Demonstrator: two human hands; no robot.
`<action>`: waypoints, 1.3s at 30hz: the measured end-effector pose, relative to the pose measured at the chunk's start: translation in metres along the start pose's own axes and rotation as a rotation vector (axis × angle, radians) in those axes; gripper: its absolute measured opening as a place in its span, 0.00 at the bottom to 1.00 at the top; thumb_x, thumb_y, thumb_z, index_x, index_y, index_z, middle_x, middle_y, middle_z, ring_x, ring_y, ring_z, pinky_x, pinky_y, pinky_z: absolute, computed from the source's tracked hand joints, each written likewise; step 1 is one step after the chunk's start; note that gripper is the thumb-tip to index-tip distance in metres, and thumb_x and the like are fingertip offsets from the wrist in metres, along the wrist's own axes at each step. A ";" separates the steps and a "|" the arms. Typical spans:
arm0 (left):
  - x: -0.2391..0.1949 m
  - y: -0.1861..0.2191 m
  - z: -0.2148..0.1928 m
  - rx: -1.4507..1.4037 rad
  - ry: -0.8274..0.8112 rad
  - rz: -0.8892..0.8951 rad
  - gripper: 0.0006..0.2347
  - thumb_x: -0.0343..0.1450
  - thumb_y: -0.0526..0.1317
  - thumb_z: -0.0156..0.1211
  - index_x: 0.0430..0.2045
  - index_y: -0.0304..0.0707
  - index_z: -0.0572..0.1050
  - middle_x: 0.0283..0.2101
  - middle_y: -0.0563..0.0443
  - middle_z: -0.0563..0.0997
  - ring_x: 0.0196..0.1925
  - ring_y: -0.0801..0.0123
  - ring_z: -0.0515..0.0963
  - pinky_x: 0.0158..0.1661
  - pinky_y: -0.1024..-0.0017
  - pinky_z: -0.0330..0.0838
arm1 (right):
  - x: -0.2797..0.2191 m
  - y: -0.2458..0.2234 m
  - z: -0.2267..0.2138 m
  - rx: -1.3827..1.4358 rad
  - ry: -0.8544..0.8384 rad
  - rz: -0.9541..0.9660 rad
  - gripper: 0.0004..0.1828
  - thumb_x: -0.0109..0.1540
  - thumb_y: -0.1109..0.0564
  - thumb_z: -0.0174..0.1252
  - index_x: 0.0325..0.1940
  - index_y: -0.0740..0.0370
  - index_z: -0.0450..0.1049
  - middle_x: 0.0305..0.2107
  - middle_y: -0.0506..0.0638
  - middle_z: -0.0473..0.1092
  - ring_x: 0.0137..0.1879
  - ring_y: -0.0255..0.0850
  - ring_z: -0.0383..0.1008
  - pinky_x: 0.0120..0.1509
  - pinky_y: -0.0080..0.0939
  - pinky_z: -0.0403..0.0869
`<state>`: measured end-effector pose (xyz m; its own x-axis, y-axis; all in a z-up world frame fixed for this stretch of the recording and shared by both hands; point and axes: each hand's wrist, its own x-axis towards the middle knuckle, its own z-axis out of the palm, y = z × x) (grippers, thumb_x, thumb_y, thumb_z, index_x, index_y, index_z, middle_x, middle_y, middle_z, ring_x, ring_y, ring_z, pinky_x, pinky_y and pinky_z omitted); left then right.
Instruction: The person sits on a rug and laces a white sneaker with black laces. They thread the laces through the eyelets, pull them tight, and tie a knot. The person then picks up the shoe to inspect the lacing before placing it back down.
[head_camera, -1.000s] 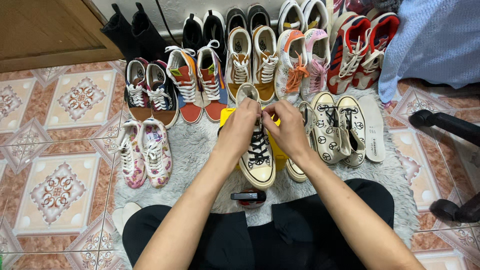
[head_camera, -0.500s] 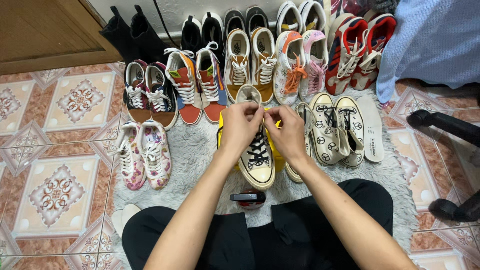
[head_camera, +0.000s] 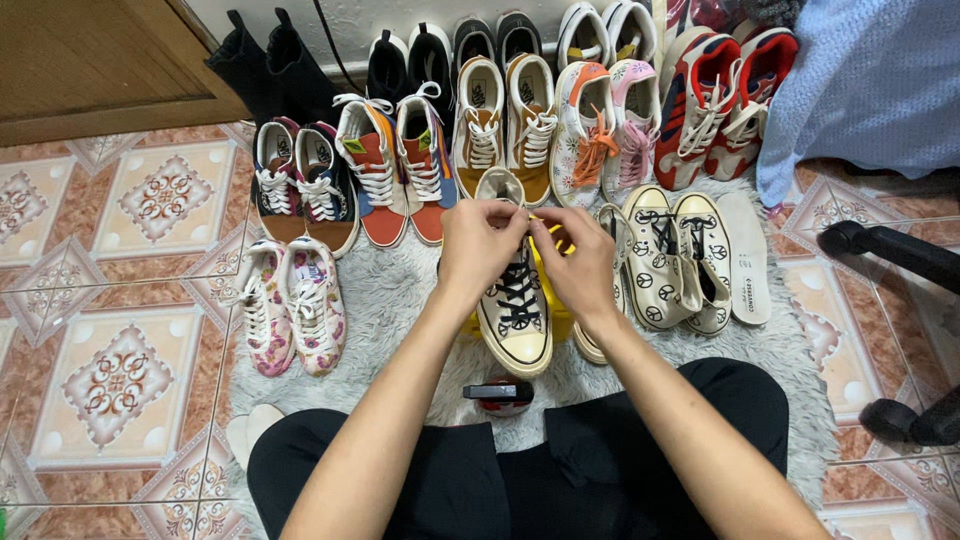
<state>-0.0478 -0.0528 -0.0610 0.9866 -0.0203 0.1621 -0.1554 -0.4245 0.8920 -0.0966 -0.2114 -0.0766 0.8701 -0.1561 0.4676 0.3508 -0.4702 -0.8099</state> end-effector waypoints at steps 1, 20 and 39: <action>0.000 -0.001 0.000 -0.002 0.000 -0.001 0.06 0.72 0.41 0.73 0.36 0.47 0.93 0.27 0.48 0.92 0.39 0.53 0.94 0.37 0.66 0.87 | 0.003 0.009 0.001 -0.002 -0.001 0.000 0.08 0.73 0.59 0.72 0.56 0.58 0.88 0.41 0.55 0.83 0.40 0.44 0.85 0.43 0.41 0.80; -0.031 0.005 0.005 -0.047 -0.118 -0.044 0.15 0.75 0.22 0.63 0.56 0.21 0.85 0.49 0.24 0.91 0.52 0.34 0.92 0.51 0.53 0.89 | -0.028 0.027 0.005 0.013 -0.133 0.373 0.06 0.70 0.52 0.74 0.47 0.52 0.92 0.27 0.48 0.83 0.33 0.35 0.79 0.41 0.39 0.78; -0.038 -0.013 0.017 -0.073 0.031 -0.023 0.10 0.73 0.30 0.67 0.46 0.27 0.90 0.38 0.33 0.93 0.41 0.48 0.94 0.38 0.62 0.90 | -0.033 0.011 0.003 -0.133 -0.290 0.430 0.11 0.67 0.55 0.65 0.43 0.66 0.86 0.29 0.59 0.79 0.40 0.54 0.82 0.49 0.55 0.79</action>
<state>-0.0824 -0.0619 -0.0855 0.9880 0.0168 0.1533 -0.1372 -0.3576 0.9237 -0.1204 -0.2087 -0.1019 0.9922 -0.1216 -0.0294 -0.0895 -0.5258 -0.8459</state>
